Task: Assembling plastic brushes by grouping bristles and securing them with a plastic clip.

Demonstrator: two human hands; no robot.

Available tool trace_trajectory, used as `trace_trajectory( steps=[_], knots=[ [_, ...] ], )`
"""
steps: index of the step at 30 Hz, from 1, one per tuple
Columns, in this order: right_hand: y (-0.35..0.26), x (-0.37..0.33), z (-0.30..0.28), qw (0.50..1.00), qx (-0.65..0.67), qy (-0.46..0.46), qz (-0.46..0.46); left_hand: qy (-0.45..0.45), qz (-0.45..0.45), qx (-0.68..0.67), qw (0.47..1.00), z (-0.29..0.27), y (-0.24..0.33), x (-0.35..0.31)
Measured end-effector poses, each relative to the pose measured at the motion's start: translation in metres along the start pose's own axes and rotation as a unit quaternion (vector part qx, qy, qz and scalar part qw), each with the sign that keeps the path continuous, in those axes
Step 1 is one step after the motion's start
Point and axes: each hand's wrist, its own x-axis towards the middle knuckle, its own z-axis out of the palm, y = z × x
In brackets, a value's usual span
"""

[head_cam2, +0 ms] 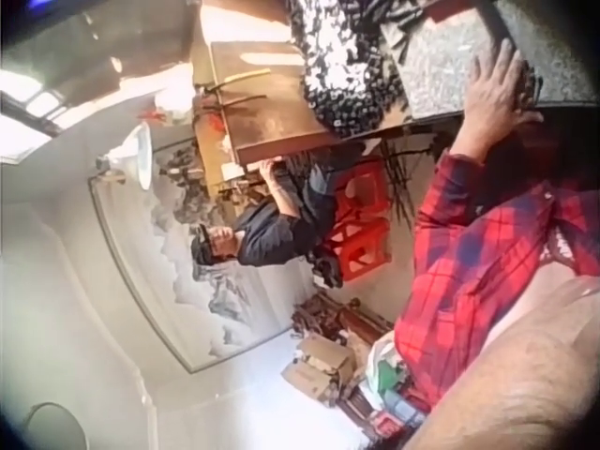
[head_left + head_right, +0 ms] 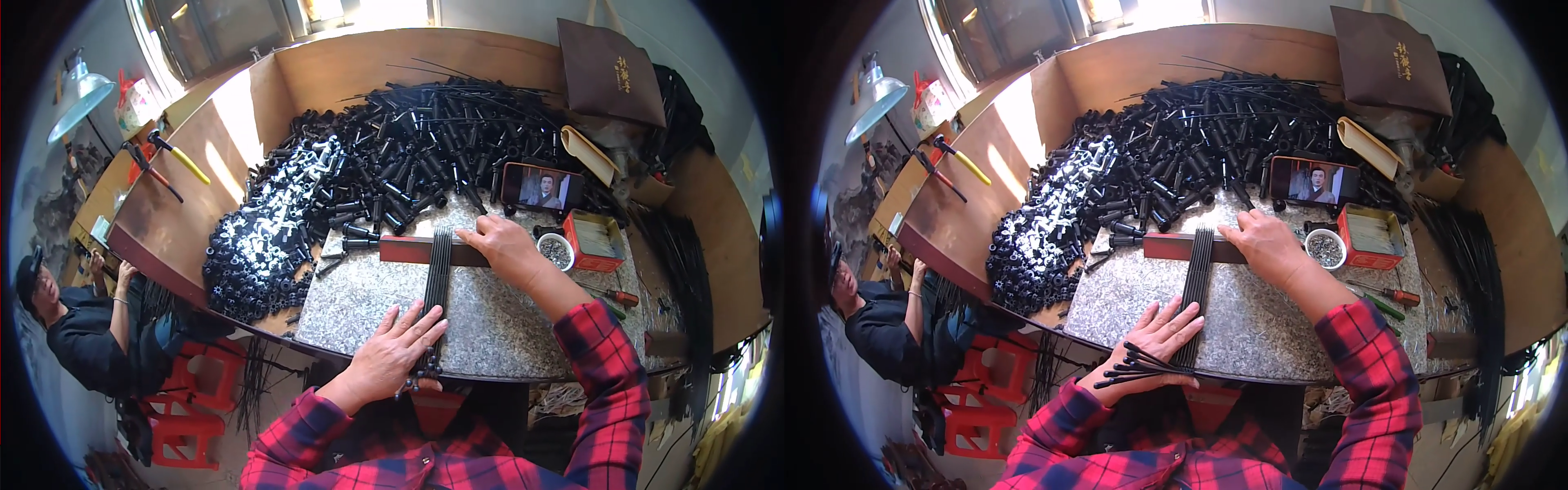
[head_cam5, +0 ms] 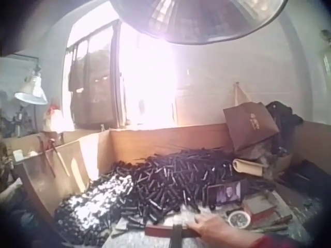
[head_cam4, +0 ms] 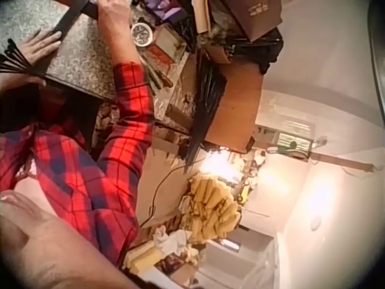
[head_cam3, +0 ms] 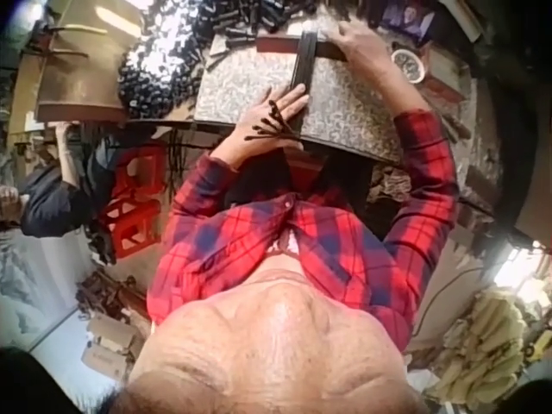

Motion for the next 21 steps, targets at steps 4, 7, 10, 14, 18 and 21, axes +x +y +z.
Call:
trace_trajectory(
  steps=[4, 7, 10, 14, 18, 21],
  knots=[
    [0.0015, 0.0020, -0.0005, 0.999, 0.030, 0.012, -0.007, 0.004, 0.002, -0.016, 1.000, 0.0007, -0.0009, -0.0003],
    [0.0029, 0.0053, 0.0032, 0.999, 0.038, 0.020, -0.015, 0.004, -0.007, -0.026, 1.000, 0.0001, -0.0010, -0.0020],
    [0.0065, 0.0052, 0.0050, 0.999, 0.036, 0.019, -0.016, 0.004, -0.009, -0.035, 0.999, -0.0018, 0.0000, -0.0010],
    [0.0076, 0.0054, 0.0053, 0.998, 0.052, 0.012, -0.018, -0.002, -0.015, -0.042, 0.999, 0.0001, -0.0012, -0.0005],
    [0.0080, 0.0071, 0.0061, 0.998, 0.067, -0.017, -0.011, -0.003, -0.010, -0.040, 0.999, -0.0006, -0.0008, 0.0006],
    [0.0083, 0.0081, 0.0063, 0.997, 0.069, -0.005, -0.017, -0.009, -0.018, -0.035, 0.999, 0.0017, -0.0010, 0.0009]
  ],
)
